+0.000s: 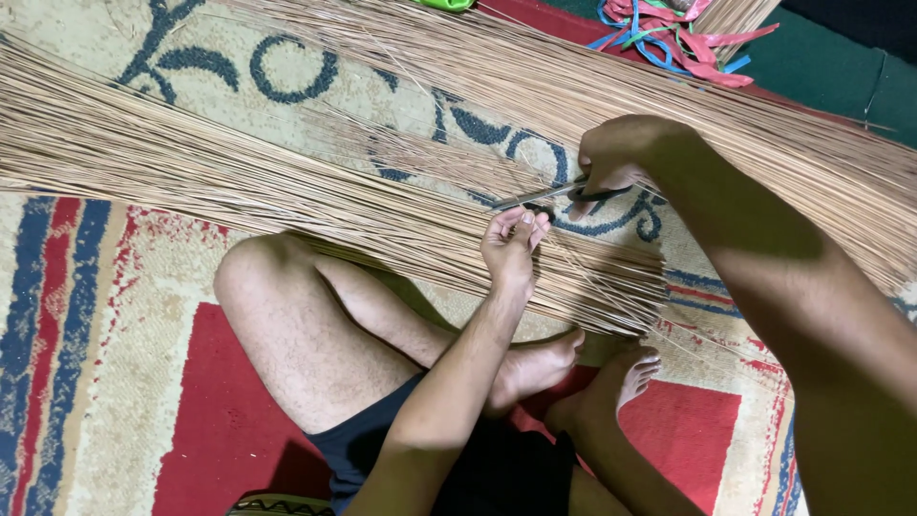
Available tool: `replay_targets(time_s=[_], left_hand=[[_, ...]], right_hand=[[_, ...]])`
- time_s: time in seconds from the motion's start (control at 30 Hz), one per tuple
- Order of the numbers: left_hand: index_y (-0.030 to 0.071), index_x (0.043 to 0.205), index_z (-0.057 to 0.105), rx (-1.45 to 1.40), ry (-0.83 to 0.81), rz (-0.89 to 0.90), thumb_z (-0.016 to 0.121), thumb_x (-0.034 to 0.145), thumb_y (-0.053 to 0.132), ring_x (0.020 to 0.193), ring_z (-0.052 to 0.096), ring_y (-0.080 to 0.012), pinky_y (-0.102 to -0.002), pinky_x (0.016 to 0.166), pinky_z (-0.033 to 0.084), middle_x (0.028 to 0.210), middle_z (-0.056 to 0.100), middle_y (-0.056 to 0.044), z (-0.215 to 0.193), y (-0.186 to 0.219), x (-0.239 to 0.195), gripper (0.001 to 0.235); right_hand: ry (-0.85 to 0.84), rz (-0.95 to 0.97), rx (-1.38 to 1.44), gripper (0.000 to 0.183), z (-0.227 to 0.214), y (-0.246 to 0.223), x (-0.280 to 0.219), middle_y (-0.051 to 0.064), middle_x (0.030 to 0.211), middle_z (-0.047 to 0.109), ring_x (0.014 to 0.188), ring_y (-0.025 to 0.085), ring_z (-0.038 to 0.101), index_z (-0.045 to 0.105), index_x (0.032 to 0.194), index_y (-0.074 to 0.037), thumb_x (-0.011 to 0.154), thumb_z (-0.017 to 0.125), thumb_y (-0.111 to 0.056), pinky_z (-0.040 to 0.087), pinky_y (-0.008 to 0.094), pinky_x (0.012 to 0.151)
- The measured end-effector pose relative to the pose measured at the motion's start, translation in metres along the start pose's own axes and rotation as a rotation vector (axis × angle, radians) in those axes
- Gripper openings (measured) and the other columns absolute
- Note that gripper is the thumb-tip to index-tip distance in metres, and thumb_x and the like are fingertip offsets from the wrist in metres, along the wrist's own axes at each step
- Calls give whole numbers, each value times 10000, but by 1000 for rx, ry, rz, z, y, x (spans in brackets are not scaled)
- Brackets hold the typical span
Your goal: The person assembles a broom by aligning thin wooden sticks into a bundle and trims the ends with scissors.
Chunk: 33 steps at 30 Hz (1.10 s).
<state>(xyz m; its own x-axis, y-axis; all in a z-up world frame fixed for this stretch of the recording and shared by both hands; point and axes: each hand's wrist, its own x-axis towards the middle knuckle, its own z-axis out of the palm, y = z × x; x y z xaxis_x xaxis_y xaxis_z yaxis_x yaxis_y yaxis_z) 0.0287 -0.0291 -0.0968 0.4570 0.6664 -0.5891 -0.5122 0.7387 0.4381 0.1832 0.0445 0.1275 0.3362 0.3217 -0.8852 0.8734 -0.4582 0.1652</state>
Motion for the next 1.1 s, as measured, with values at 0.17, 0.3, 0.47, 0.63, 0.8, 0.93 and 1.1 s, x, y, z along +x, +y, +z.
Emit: replay_targets(time_s=[0.17,0.3,0.47,0.63,0.8,0.93,1.1], left_hand=[[9,1117,620,-18,40,-17,635,994,-40,980,727,-431,-514,930,635,1014,636,-98,-1,4,-3,133],[10,1205,589,-31,63,-10,589,1015,-41,1010,716,-444,-528,964,616,1043,623,-124,1,8,-3,197],[-43,1258,600,16,24,-4,556,1032,-20,1065,711,-411,-517,996,601,1070,600,-123,-6,13,2,231],[-18,1210,624,28,13,6,543,1038,-29,1060,725,-373,-499,1002,602,1022,655,-96,-9,17,6,191],[10,1178,638,45,0,44,538,1036,-42,1056,734,-340,-489,1007,605,1016,690,-102,-6,25,1,182],[25,1164,633,68,-24,54,538,1038,-39,1072,728,-346,-485,1012,607,1069,695,-117,-7,25,5,170],[49,1107,638,27,-30,75,536,1043,-25,1089,723,-348,-469,1008,609,1058,661,-79,5,37,14,141]], right_hand=[[80,-37,-95,530,19,1,34,163,876,766,960,361,740,816,984,-126,684,882,-558,563,459,844],[191,-50,72,523,35,12,46,213,1003,766,1060,429,721,800,1064,-113,712,888,-488,561,543,907],[235,-56,164,339,68,59,41,234,999,777,1066,425,728,807,973,-48,844,801,-361,571,499,913],[426,7,257,444,165,113,81,264,1097,768,1125,486,697,795,1154,-78,774,843,-302,581,556,954],[627,151,556,395,242,129,126,300,1074,727,1037,506,707,750,1206,-5,833,798,-127,612,582,837],[770,167,546,366,245,118,120,236,1006,717,1017,458,720,762,1149,-15,783,762,-18,642,535,773],[690,-311,930,282,236,51,34,268,921,736,997,479,688,746,954,-36,997,544,-229,498,594,786]])
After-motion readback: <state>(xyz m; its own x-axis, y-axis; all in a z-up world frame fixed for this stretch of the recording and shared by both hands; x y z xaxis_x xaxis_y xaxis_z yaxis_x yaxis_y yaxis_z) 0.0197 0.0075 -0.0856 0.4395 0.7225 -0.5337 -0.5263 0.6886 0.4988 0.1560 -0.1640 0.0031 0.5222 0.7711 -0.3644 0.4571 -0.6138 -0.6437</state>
